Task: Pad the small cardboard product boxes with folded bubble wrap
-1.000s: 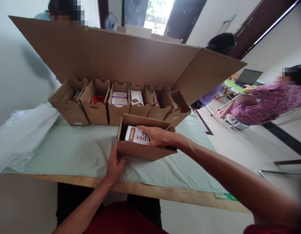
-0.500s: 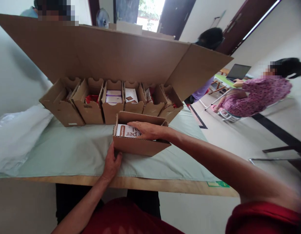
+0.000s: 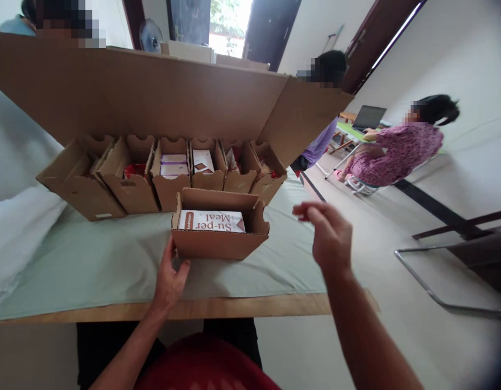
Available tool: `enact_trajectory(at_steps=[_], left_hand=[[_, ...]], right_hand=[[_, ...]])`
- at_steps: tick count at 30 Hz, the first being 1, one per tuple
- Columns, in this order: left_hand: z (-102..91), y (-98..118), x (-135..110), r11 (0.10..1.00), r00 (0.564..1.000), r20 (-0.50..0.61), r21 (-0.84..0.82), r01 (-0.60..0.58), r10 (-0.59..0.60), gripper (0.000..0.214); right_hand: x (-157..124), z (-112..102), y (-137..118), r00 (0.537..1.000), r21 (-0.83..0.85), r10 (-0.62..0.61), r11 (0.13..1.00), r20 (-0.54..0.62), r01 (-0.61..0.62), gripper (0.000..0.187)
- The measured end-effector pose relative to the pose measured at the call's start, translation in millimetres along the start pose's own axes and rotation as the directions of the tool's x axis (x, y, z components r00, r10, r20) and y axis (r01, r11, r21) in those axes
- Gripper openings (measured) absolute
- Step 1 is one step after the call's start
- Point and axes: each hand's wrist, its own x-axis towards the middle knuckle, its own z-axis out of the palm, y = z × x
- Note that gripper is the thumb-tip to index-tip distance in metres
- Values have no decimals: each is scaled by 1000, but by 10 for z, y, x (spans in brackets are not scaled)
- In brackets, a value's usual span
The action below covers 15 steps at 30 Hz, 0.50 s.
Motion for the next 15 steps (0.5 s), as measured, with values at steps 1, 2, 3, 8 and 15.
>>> enact_trajectory(at_steps=[1, 2, 3, 8, 15], left_hand=[[4, 32, 6, 1000, 1000, 10, -26, 4, -4, 68], [12, 60, 17, 999, 1000, 28, -50, 5, -4, 67], [24, 82, 31, 998, 999, 50, -69, 5, -1, 65], [85, 124, 172, 998, 999, 36, -62, 16, -14, 57], [149, 92, 578, 998, 1000, 11, -63, 19, -19, 61]], right_hand=[[-207, -6, 184, 996, 41, 87, 995, 5, -87, 28], [-416, 42, 353, 981, 61, 163, 984, 103, -170, 37], [-616, 133, 492, 953, 55, 195, 976, 233, -213, 50], [-1087, 719, 613, 884, -36, 218, 974, 413, -223, 68], [-645, 919, 663, 915, -16, 162, 986, 370, -168, 63]])
